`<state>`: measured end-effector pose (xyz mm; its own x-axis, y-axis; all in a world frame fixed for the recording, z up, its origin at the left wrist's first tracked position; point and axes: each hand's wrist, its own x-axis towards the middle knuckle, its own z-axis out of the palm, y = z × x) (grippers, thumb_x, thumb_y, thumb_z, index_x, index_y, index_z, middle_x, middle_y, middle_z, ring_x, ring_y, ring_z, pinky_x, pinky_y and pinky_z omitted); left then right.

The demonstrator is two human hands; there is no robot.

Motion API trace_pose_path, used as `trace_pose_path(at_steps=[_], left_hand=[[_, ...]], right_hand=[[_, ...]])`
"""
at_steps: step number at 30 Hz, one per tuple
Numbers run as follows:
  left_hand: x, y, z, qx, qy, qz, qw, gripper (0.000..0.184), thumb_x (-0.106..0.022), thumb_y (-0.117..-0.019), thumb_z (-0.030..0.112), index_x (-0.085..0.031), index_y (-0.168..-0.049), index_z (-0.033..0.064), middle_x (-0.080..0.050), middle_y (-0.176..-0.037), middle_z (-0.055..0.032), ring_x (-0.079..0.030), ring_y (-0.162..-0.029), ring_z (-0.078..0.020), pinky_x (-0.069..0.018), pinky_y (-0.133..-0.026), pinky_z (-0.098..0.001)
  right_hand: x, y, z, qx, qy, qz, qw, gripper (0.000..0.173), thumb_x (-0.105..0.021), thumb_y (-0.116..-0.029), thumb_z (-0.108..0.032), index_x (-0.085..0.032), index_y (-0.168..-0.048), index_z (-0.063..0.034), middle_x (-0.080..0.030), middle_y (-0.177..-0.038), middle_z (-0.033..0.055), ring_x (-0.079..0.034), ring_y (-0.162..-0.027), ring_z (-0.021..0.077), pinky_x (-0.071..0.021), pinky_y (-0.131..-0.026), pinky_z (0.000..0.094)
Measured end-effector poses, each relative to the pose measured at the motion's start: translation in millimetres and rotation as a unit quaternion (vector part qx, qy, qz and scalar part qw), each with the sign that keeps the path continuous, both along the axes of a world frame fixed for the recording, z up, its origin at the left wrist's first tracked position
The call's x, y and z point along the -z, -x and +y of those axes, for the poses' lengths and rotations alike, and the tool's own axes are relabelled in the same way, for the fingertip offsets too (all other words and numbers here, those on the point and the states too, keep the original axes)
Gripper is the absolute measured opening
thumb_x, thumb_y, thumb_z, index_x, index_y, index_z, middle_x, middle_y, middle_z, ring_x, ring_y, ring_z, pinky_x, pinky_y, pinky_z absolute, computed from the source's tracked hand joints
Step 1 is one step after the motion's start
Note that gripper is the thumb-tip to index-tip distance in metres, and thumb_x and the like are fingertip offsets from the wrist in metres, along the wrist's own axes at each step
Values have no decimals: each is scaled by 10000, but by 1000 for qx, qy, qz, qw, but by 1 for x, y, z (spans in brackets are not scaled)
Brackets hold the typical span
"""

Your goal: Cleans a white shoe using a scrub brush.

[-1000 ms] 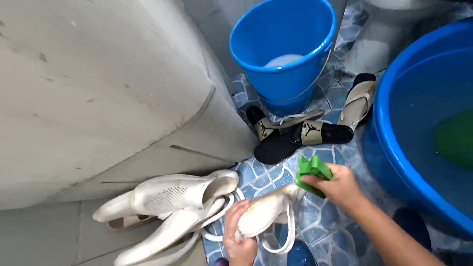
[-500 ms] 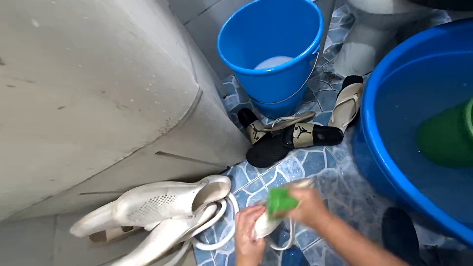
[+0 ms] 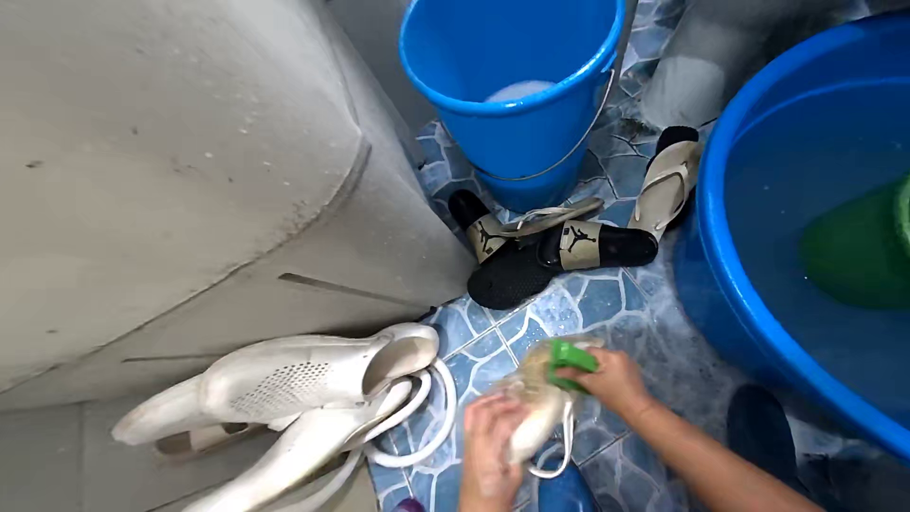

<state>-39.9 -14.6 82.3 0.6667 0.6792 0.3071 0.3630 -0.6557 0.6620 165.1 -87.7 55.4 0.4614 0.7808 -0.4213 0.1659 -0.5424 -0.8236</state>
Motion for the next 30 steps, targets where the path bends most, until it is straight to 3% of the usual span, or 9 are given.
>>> trace_pose_path(at_steps=[2,6,12,15,17,21,23,27,30], left_hand=[[0,-5,-4,-16,-8,-2,1000,177,-582,-827,10,-705,-950,42,-690,-1014,-158,-621,-1121,-318,-469,-1040,-390],[-1,-18,-1,-20,-21,-6,1000,227,-571,-814,-18,-708,-979,57,-689,-1026,-149,-620,-1117,-309,-465,-1036,-388],[5,-3,12,-92,47,-3,995,305,-610,-742,-50,-679,-1032,-115,-659,-1095,-263,-639,-1087,-330,-511,-992,-398],[10,-7,19,-101,46,-20,994,316,-613,-736,-48,-662,-1038,-129,-645,-1106,-264,-623,-1115,-281,-489,-1011,-334],[13,-3,14,-107,52,-25,993,320,-604,-749,-38,-656,-1049,-136,-635,-1105,-248,-609,-1120,-218,-474,-1010,-271],[21,10,17,-89,93,-47,991,281,-593,-792,-35,-628,-1058,-120,-603,-1103,-192,-572,-1137,-101,-434,-1025,-179],[29,16,10,-94,118,-41,988,344,-610,-756,-45,-610,-1076,-174,-607,-1124,-247,-584,-1136,-158,-453,-1025,-234],[47,19,4,-136,143,-43,979,437,-627,-778,-13,-533,-1150,-222,-595,-1185,-285,-566,-1174,-179,-452,-1049,-289],[35,12,6,-174,215,-28,960,565,-614,-733,-76,-451,-1245,-251,-543,-1259,-315,-555,-1191,-173,-463,-1034,-277]], right_hand=[[4,-13,5,37,49,-7,998,450,-771,-920,-398,-749,-1067,27,-743,-991,220,-713,-997,375,-526,-935,607],[-39,1,32,130,-13,104,986,298,-814,-895,-300,-746,-933,-13,-715,-801,90,-689,-762,180,-573,-768,421],[52,-34,-35,103,188,39,976,515,-691,-976,-445,-706,-1179,28,-717,-1133,216,-681,-1102,335,-496,-1001,567],[17,-9,-4,193,-13,54,980,356,-770,-923,-266,-716,-1065,55,-738,-948,150,-718,-890,211,-588,-859,425],[2,21,6,112,-99,15,989,443,-858,-807,-325,-734,-1019,44,-753,-926,152,-736,-899,258,-591,-859,505],[57,-43,-3,192,70,73,976,458,-809,-901,-322,-709,-1112,72,-723,-1027,236,-697,-993,350,-537,-940,554],[69,-65,2,276,108,121,947,484,-766,-944,-344,-669,-1138,88,-692,-1043,252,-673,-981,355,-529,-913,546],[16,-25,23,114,12,100,988,416,-831,-866,-327,-734,-1076,18,-751,-996,154,-724,-975,253,-569,-944,488],[45,-41,9,157,62,81,982,428,-825,-881,-341,-739,-1078,29,-738,-1011,211,-710,-995,332,-544,-944,553]])
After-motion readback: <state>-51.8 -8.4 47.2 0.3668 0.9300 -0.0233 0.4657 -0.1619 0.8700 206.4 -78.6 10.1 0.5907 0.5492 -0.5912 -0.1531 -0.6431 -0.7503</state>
